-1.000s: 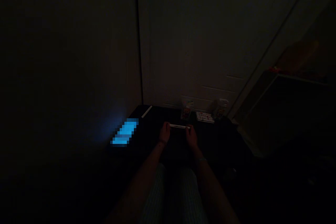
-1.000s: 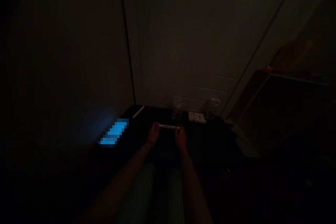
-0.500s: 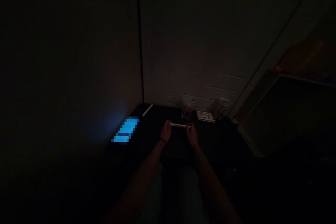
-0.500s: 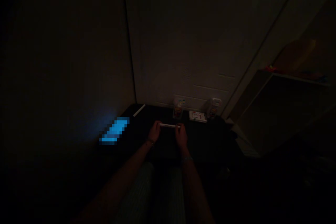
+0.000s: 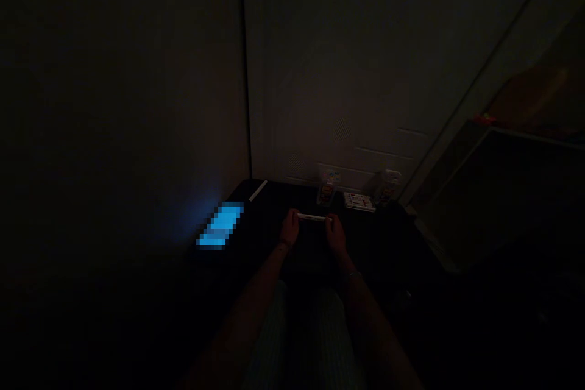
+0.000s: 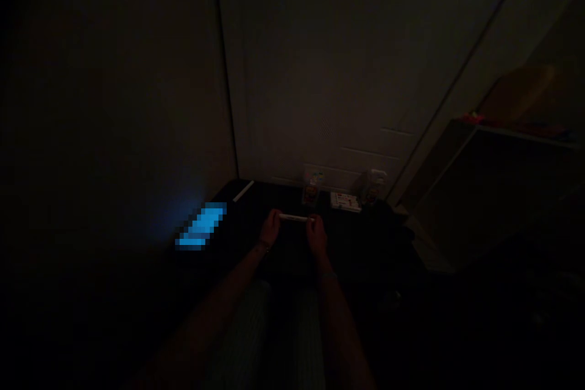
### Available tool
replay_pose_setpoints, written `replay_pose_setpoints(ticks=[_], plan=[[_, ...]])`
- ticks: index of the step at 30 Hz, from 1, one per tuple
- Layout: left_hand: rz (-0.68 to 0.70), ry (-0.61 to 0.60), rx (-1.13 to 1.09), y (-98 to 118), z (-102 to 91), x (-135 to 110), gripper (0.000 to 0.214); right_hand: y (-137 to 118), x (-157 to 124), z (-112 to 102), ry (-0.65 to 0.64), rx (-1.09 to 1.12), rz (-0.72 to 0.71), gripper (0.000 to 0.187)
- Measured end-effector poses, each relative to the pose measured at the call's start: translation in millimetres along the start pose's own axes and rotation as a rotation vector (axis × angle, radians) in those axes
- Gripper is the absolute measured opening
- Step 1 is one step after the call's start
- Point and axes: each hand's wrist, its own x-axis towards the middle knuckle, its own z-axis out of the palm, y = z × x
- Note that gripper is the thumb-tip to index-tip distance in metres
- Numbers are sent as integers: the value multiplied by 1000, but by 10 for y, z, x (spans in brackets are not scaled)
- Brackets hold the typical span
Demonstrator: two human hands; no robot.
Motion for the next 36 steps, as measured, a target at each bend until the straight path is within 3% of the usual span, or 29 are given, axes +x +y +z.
replay_pose_setpoints(ticks=[13,23,36], plan=[[1,-3,-31,-4,15,-8,23,55,19,19,22,-38,17,31],[6,10,-53,-122,11,31,27,57,16,43,14,-38,-4,30],[-15,63,-216,130,-92,8,33,-1,7,16,-16,-85,111,37]])
